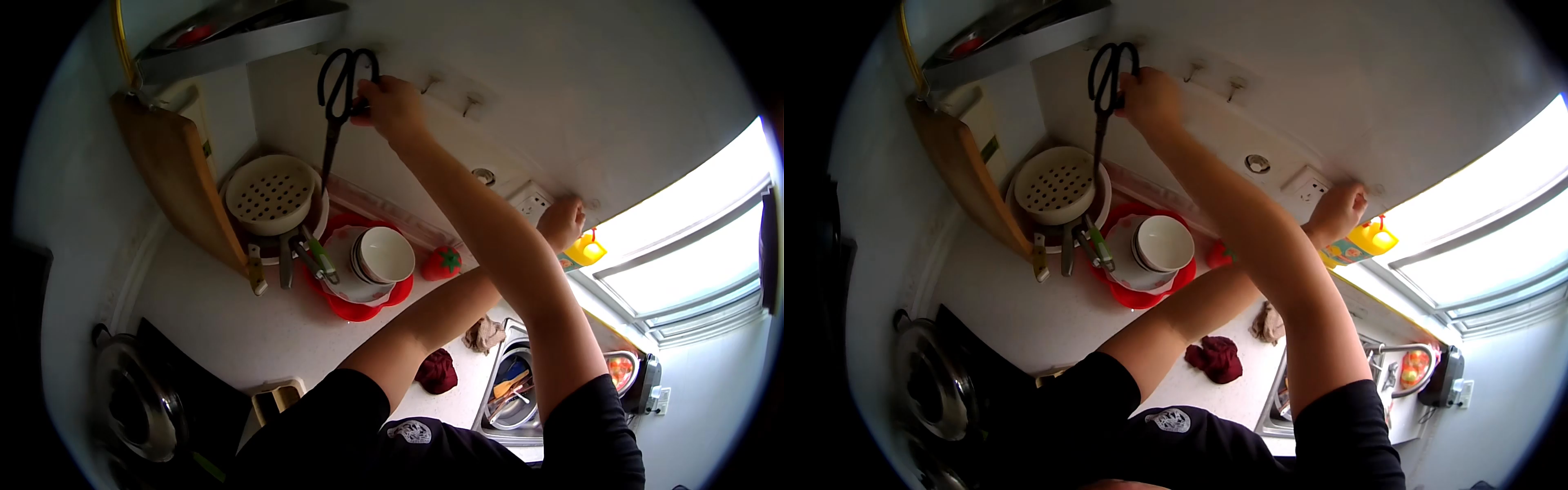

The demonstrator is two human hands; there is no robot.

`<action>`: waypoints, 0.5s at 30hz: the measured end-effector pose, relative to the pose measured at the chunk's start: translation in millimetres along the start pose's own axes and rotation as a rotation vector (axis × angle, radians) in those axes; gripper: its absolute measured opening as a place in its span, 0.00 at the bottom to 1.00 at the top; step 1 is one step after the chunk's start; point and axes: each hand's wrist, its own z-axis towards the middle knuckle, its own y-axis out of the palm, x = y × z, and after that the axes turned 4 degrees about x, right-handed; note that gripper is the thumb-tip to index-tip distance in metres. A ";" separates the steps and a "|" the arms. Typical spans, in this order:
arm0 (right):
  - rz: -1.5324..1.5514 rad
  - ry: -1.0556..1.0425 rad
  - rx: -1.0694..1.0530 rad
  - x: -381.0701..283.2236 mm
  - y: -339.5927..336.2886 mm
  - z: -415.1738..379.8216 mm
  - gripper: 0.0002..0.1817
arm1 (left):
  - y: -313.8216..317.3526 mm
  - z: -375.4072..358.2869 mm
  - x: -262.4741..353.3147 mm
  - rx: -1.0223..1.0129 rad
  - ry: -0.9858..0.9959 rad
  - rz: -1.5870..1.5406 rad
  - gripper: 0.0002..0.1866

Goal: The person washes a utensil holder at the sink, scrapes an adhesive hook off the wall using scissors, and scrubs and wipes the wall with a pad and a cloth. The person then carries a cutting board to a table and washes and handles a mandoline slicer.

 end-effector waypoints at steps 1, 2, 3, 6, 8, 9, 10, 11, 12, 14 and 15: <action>0.027 -0.005 -0.022 -2.2 0.2 -5.5 0.15 | 0.6 1.0 -1.8 0.001 0.015 -0.002 0.04; 0.056 -0.009 -0.038 -4.8 -1.9 -12.4 0.15 | 1.4 2.5 -4.6 -0.005 0.029 -0.005 0.05; 0.082 -0.014 -0.065 -11.6 -5.5 -23.0 0.14 | 0.4 2.6 -3.5 -0.021 0.043 -0.011 0.05; 0.180 -0.054 -0.078 -38.1 -41.9 -67.9 0.14 | -7.4 3.5 4.7 -0.075 0.004 -0.027 0.06; 0.275 -0.124 -0.058 -61.7 -80.4 -110.6 0.14 | -9.3 3.7 3.5 -0.085 0.003 0.002 0.08; 0.378 -0.128 0.007 -69.9 -102.5 -131.1 0.14 | -8.8 3.9 0.0 -0.082 -0.003 0.021 0.08; 0.483 -0.136 0.065 -75.8 -126.0 -154.3 0.14 | -6.4 4.3 -6.0 -0.087 -0.023 -0.051 0.07; 0.579 -0.154 0.140 -78.9 -148.4 -178.2 0.13 | -3.0 5.5 -15.0 -0.085 -0.043 -0.118 0.07; 0.648 -0.152 0.224 -77.1 -171.0 -201.0 0.12 | 2.3 6.9 -31.0 -0.108 -0.075 -0.317 0.09; 0.795 -0.144 0.389 -58.9 -214.3 -247.1 0.11 | 15.6 6.1 -73.3 -0.145 -0.148 -0.702 0.14; 0.810 -0.168 0.426 -43.7 -236.3 -267.8 0.11 | 10.2 1.8 -63.4 -0.133 -0.221 -0.722 0.16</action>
